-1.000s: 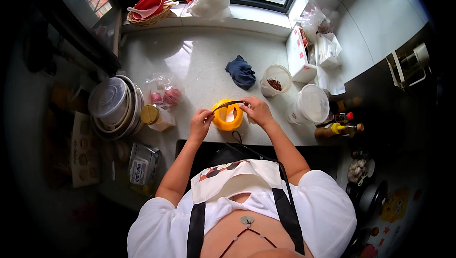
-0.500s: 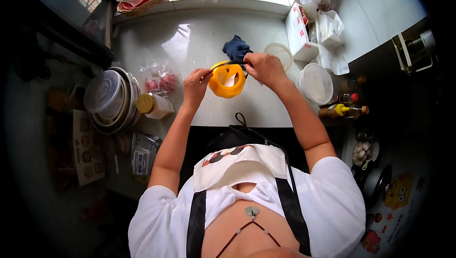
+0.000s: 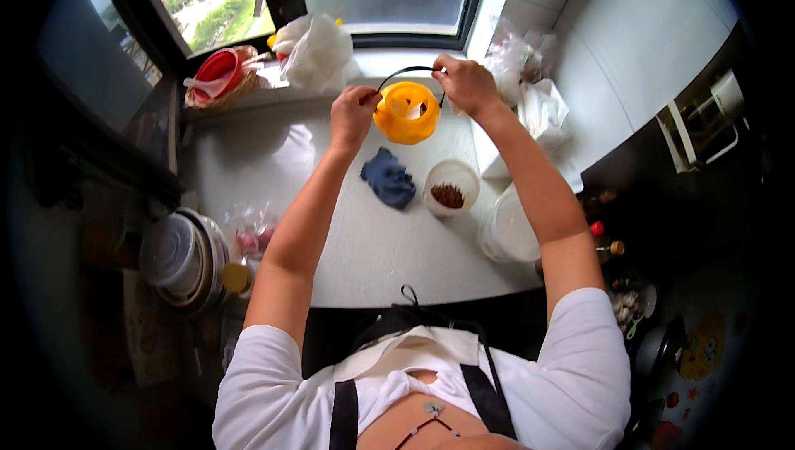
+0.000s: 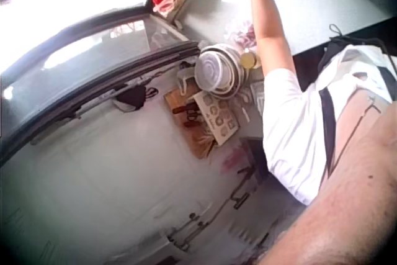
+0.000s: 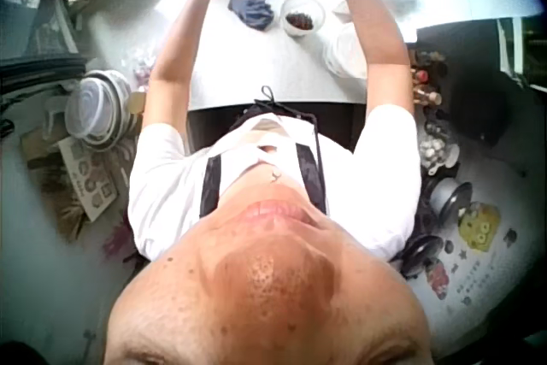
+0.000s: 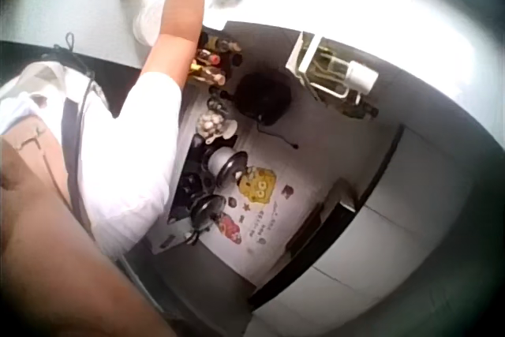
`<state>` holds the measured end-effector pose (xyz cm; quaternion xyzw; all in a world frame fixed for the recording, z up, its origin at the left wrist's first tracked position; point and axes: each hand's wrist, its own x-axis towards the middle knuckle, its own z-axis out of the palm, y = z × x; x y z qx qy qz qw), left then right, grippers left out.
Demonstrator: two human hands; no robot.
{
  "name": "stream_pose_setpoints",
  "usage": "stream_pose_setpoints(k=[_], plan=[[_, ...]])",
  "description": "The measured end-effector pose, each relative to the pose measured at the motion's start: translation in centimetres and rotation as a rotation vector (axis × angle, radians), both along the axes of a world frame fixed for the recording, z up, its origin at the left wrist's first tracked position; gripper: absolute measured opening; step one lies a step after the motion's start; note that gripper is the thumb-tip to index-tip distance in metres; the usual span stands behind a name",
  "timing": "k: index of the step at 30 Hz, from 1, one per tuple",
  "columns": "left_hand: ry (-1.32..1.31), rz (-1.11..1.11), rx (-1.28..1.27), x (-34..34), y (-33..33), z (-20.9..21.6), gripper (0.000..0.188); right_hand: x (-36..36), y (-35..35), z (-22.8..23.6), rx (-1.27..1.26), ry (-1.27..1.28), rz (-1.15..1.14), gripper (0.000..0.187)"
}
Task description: The person wipes the inside and outside of a yellow plastic container with a cloth and a paper towel.
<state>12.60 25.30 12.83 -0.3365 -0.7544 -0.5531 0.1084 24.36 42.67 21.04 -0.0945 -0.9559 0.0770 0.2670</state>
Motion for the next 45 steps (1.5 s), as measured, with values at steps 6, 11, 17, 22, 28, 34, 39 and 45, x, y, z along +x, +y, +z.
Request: stream_pose_setpoints(k=[6, 11, 17, 22, 28, 34, 39, 45], plan=[[-0.258, -0.008, -0.021, -4.2, 7.8, -1.7, 0.016, -4.5, 5.6, -0.9, 0.0, -0.11, -0.121, 0.015], [-0.469, -0.058, 0.091, -7.2, 13.5, -1.2, 0.016, -7.5, 10.7, -1.1, 0.054, -0.081, -0.126, 0.016], [-0.306, -0.025, -0.01, -11.2, 16.8, -4.1, 0.025, -10.9, 12.9, -3.4, 0.062, -0.045, -0.192, 0.016], [-0.303, -0.165, -0.101, -12.7, 17.9, -6.6, 0.038, -12.3, 14.3, -5.2, 0.068, -0.023, -0.246, 0.018], [-0.395, -0.276, -0.224, -11.2, 17.0, -8.4, 0.066, -13.8, 16.0, -7.9, -0.041, 0.042, -0.326, 0.017], [-0.775, -0.386, -0.053, -9.2, 17.0, -6.7, 0.058, -15.3, 16.5, -6.7, -0.04, -0.014, -0.379, 0.019], [-0.774, -0.548, 0.042, -9.0, 18.3, -7.6, 0.056, -14.8, 16.8, -7.4, -0.065, -0.02, -0.465, 0.027], [-0.862, -0.398, 0.21, -7.7, 16.7, -11.0, 0.052, -12.5, 11.6, -12.6, -0.095, -0.102, -0.177, 0.049]])
